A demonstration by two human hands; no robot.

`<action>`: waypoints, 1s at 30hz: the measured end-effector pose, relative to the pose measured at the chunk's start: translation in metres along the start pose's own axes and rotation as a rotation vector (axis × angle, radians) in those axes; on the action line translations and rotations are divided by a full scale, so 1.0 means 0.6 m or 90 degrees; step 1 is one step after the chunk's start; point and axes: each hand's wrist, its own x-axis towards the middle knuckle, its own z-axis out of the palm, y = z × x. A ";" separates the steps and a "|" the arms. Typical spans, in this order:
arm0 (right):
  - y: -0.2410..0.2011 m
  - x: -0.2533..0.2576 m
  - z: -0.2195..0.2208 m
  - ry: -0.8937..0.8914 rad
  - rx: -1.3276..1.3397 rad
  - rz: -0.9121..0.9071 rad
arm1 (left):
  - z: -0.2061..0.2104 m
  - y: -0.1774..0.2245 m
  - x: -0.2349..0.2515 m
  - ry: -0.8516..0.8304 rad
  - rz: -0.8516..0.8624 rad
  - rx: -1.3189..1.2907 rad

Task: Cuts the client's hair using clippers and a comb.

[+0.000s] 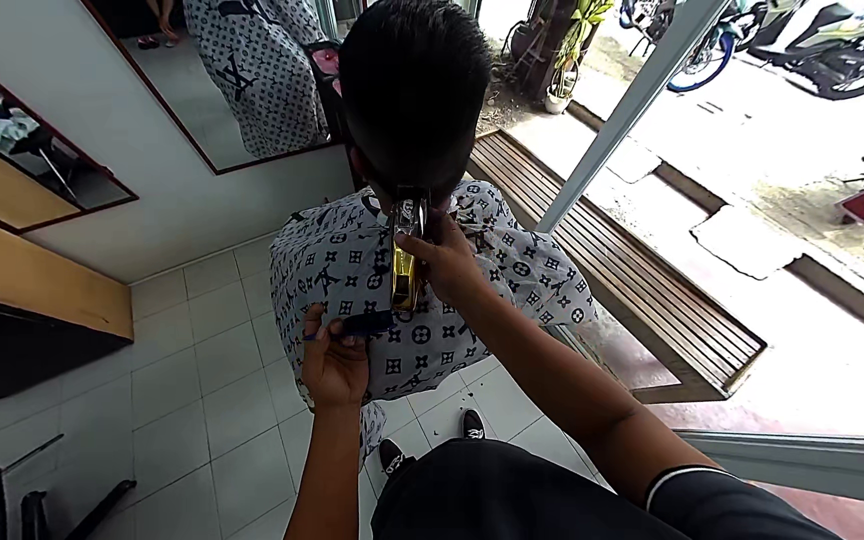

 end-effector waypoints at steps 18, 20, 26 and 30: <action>0.011 0.014 0.027 0.003 -0.017 -0.080 | -0.004 0.000 0.003 -0.010 0.010 -0.004; 0.006 0.010 0.013 -0.021 -0.009 -0.064 | -0.004 0.000 0.003 -0.003 0.013 0.004; -0.011 -0.001 -0.046 -0.113 0.044 0.010 | 0.003 -0.004 0.003 0.048 0.001 0.078; -0.029 -0.039 -0.121 -0.142 0.075 0.008 | 0.049 -0.009 0.049 0.103 -0.053 0.302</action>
